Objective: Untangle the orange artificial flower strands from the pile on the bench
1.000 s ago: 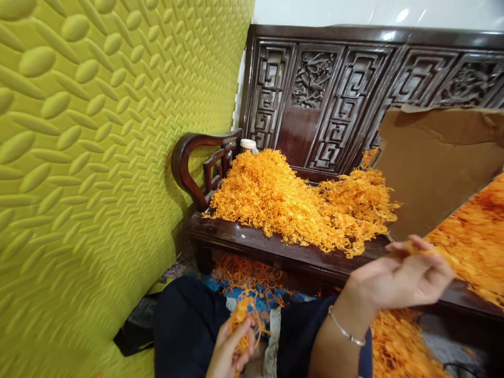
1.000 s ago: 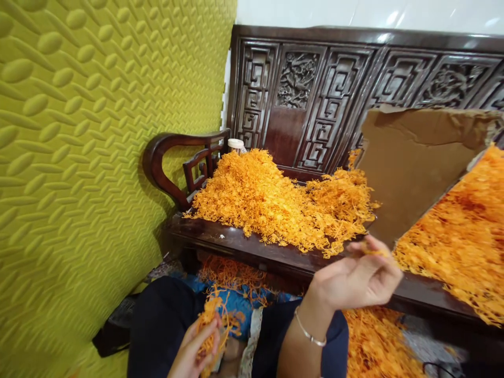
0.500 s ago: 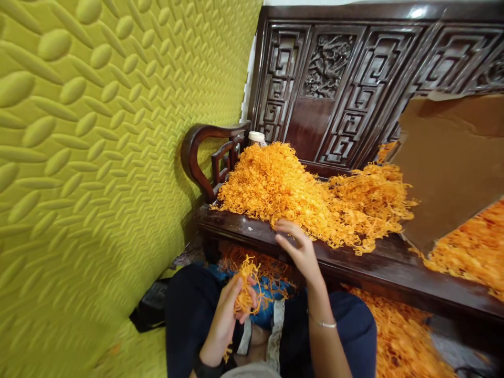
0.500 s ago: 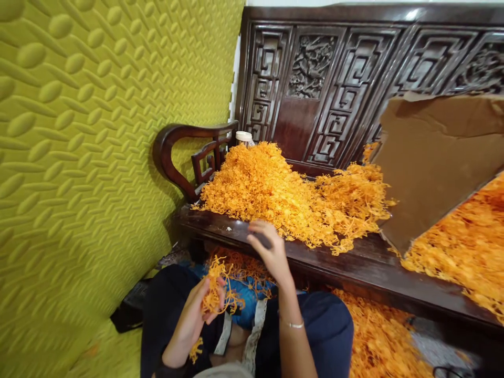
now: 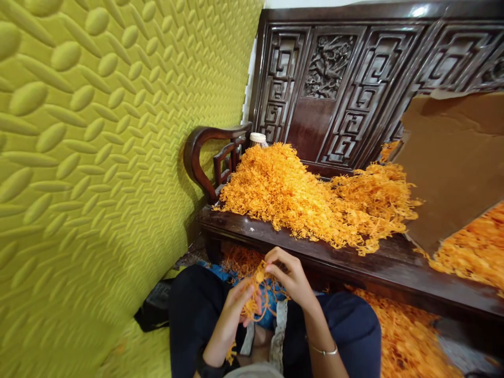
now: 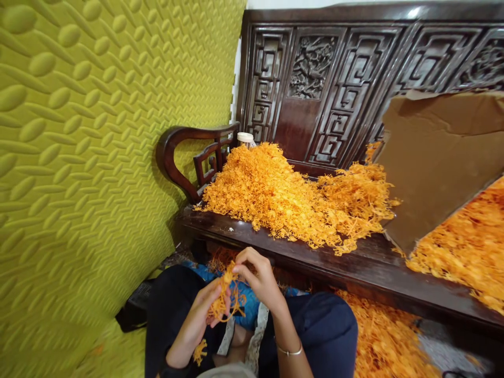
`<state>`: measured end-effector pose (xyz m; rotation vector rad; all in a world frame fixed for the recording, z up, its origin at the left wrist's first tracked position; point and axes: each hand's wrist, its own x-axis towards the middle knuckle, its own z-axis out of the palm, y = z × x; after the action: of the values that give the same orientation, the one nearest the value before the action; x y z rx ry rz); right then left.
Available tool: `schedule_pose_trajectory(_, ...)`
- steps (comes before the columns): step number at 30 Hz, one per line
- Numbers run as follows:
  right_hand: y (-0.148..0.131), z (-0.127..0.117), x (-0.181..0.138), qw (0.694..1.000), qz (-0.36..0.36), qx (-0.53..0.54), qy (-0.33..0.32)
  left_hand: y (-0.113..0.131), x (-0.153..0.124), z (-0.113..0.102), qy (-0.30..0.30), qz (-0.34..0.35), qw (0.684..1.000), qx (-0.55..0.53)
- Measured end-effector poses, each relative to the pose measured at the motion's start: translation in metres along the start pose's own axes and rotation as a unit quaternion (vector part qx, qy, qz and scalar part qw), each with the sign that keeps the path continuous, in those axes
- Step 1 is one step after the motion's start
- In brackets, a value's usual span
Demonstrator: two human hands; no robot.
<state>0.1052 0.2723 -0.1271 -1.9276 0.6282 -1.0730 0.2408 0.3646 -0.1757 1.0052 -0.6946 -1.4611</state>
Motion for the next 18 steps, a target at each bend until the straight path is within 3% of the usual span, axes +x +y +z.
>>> schedule_pose_trajectory(6, 0.006, 0.013, -0.001, 0.985, 0.028, 0.050, 0.161, -0.006, -0.006, 0.011, 0.003, -0.020, 1.000, 0.006)
schedule_pose_trajectory(9, 0.011, 0.002, 0.004, 0.961, 0.021, 0.064, 0.268, -0.012, -0.010, 0.014, 0.013, -0.040, 0.999, 0.010)
schedule_pose_trajectory(12, 0.009, -0.033, 0.013, 0.898, -0.032, 0.091, 0.430, -0.021, -0.015, 0.006, 0.029, -0.066, 0.997, 0.012)
schedule_pose_trajectory(14, -0.001, -0.059, 0.018, 0.841, -0.109, 0.086, 0.524, -0.025, -0.017, -0.001, 0.050, -0.059, 0.997, -0.001)
schedule_pose_trajectory(18, -0.030, -0.090, 0.032, 0.713, -0.299, 0.017, 0.634, -0.022, -0.013, -0.006, 0.082, -0.030, 0.996, -0.024)
